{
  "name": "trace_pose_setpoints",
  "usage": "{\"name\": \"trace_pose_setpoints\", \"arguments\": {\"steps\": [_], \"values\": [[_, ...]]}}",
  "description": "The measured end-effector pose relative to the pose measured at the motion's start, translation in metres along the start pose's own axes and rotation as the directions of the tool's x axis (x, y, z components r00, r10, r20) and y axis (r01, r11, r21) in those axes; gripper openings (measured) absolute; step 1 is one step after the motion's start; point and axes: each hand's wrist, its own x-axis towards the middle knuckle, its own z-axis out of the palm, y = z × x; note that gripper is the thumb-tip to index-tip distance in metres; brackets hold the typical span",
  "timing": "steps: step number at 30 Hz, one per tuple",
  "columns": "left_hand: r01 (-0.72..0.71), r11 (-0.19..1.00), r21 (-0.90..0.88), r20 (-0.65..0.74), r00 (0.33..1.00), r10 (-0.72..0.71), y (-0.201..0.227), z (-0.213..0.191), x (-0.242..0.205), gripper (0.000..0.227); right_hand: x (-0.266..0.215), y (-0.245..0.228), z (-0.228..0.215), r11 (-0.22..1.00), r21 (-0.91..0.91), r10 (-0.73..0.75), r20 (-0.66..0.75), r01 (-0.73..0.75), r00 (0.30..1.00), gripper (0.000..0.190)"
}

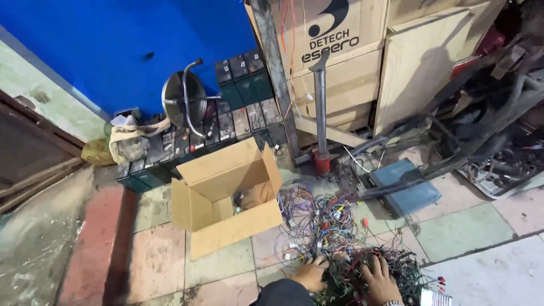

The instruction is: The person sorts through a tangled pile of multicolored wires on the floor, using shears to cut individual wires and connectors. They occasionally place cut pieces into a cardboard box and continue trimming the bundle.

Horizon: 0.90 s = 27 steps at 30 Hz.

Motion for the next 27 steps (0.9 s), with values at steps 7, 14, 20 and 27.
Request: {"name": "trace_pose_setpoints", "arguments": {"steps": [7, 14, 20, 27], "values": [[0.138, 0.971, -0.195, -0.272, 0.944, -0.189, -0.051, 0.088, 0.098, 0.045, -0.003, 0.038, 0.024, 0.991, 0.13, 0.042, -0.172, -0.02, 0.984, 0.04], [-0.253, 0.938, -0.238, -0.679, 0.734, 0.025, -0.071, 0.11, 0.117, 0.058, -0.046, 0.068, 0.026, 0.771, 0.604, 0.191, -0.521, 0.202, 0.832, 0.031], [-0.266, 0.937, -0.225, -0.666, 0.744, 0.051, -0.06, 0.109, 0.105, 0.035, -0.063, 0.064, -0.023, 0.546, 0.806, 0.234, -0.406, 0.226, 0.883, 0.027], [-0.234, 0.946, -0.224, -0.664, 0.748, 0.028, -0.064, 0.116, 0.108, 0.028, -0.053, 0.085, 0.015, 0.398, 0.911, 0.228, -0.215, 0.11, 0.95, 0.03]]}}
